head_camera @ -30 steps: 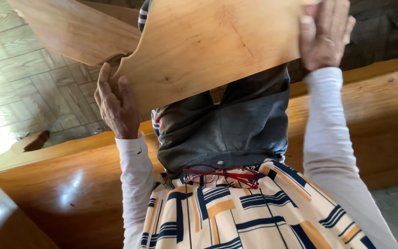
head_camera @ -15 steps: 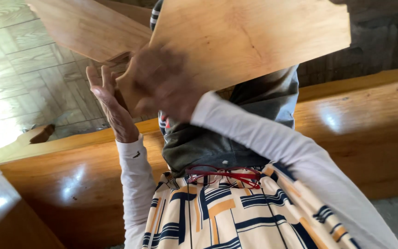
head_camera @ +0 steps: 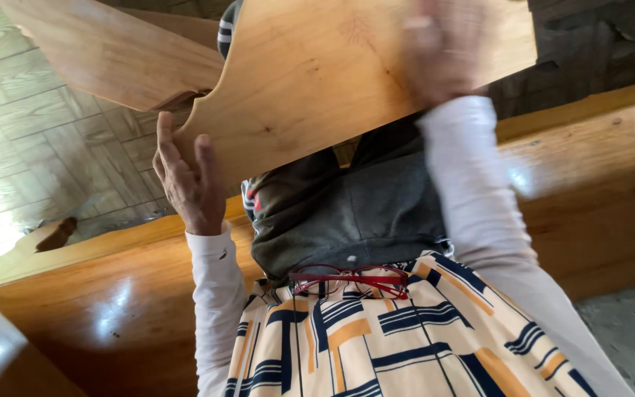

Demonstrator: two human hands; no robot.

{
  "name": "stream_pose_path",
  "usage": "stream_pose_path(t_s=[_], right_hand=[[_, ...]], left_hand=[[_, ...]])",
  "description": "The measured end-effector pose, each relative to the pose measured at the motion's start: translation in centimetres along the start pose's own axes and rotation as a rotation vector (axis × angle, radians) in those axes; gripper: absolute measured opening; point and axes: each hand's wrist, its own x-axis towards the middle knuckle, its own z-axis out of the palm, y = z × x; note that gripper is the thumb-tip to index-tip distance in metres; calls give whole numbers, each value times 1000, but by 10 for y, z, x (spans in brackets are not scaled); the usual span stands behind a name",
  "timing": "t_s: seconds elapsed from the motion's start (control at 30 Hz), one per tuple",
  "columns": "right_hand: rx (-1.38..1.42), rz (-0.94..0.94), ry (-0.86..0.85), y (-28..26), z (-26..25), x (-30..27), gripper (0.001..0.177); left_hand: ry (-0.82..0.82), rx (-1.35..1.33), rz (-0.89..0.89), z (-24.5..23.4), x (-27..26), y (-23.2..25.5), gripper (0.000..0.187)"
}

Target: Sanding a wooden furniture component with sandpaper to smooth the surface.

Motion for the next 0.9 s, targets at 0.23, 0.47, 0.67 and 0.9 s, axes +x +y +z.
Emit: stream_pose_path(t_s=[0.23, 0.47, 0.67, 0.9], right_hand=[[27, 770, -618, 45, -49, -2, 77], [-6, -74, -334, -140, -64, 55, 71], [692, -360, -503, -272, -150, 112, 73], [696, -308, -450, -228, -97, 143, 66]], left_hand=[[113, 70, 72, 9, 4, 3, 53], [105, -351, -73, 8, 4, -22, 72], [81, -771, -164, 7, -1, -36, 74], [5, -467, -115, 4, -1, -19, 89]])
